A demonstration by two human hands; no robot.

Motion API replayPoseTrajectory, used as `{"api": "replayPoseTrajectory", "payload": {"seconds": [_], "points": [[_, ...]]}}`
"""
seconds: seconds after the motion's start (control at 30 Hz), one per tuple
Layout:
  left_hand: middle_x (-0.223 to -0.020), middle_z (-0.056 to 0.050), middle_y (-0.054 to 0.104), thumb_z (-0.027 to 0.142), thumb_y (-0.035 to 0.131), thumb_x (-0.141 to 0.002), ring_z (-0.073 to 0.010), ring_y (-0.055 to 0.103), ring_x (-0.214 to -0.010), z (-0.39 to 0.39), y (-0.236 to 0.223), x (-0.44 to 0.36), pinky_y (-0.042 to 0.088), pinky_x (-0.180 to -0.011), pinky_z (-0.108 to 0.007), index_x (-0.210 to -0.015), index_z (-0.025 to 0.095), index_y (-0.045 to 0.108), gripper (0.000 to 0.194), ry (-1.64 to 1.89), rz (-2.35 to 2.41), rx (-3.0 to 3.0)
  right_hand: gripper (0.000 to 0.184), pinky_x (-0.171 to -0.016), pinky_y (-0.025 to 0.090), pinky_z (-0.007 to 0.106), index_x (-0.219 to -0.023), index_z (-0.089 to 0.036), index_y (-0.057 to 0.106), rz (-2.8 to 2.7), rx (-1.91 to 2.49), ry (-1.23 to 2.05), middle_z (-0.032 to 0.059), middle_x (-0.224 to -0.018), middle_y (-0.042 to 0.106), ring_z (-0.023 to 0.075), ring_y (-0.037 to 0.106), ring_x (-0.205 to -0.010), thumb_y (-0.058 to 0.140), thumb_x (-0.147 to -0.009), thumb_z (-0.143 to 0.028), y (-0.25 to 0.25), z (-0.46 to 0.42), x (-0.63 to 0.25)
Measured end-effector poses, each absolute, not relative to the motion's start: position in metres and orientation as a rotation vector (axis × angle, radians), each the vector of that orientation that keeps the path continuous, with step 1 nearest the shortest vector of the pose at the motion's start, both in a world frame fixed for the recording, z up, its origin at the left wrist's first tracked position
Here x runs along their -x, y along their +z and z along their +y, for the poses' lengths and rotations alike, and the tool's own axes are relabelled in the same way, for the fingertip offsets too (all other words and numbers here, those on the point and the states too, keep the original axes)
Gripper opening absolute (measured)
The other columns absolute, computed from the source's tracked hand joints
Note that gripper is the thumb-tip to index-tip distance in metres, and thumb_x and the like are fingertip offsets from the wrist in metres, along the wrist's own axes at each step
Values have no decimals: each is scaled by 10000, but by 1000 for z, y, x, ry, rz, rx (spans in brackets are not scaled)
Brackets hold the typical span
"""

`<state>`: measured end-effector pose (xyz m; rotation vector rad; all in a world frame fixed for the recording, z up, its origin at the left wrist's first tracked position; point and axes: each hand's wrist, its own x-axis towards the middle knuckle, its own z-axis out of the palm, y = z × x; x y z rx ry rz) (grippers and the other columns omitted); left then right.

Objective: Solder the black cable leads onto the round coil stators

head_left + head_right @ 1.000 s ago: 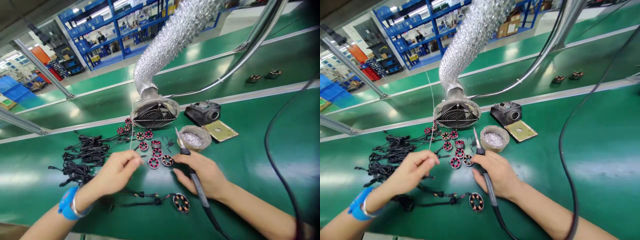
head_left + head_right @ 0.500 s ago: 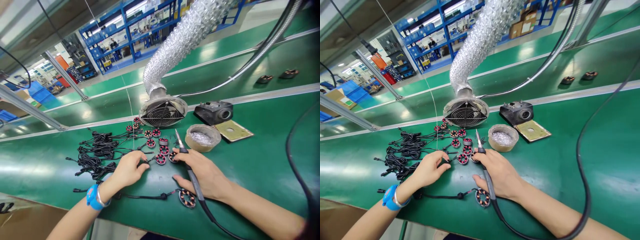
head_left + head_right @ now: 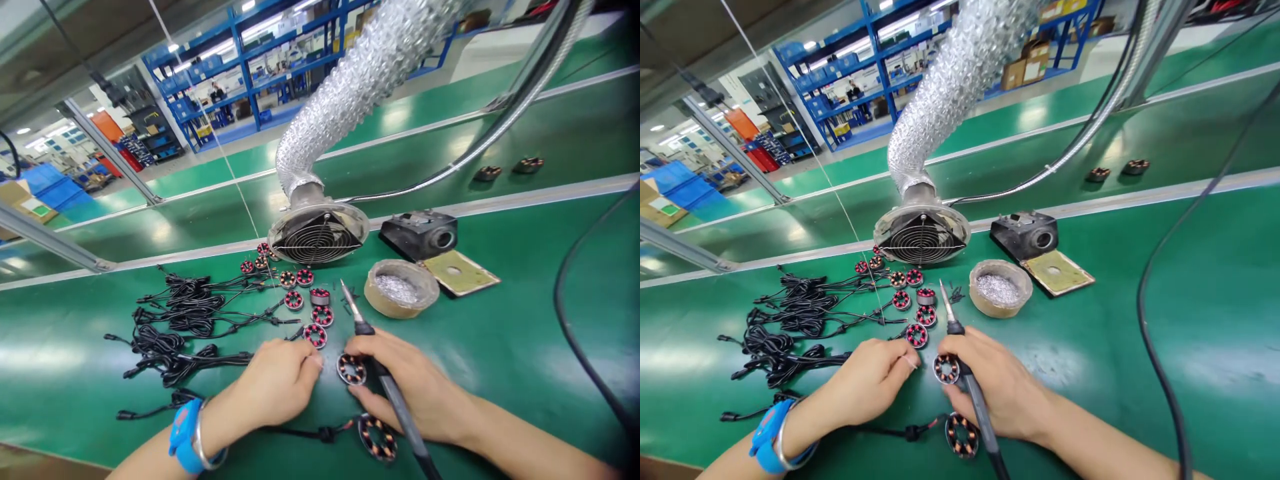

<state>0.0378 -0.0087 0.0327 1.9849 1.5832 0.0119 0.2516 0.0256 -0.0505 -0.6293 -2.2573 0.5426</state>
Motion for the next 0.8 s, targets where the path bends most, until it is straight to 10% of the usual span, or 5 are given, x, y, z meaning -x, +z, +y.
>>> {"api": "replayPoseTrajectory", "payload": {"seconds": [0.27, 0.8], "points": [[-509, 71, 371, 324, 505, -874, -101, 316, -480, -5, 3, -43, 218, -503, -239, -710, 193, 525, 211, 174, 1484, -1605, 329, -674, 482, 314, -1123, -222, 461, -2298, 570, 727, 33, -887, 617, 208, 546, -775, 573, -823, -149, -54, 27, -248], [-621, 40, 514, 212, 484, -889, -117, 426, -525, -16, 5, -42, 288, -546, -239, -922, 196, 599, 121, 236, 1469, -1984, 299, -692, 434, 306, -1090, -216, 436, -2277, 492, 770, 24, -885, 615, 184, 513, -745, 486, -827, -83, -53, 25, -250]]}}
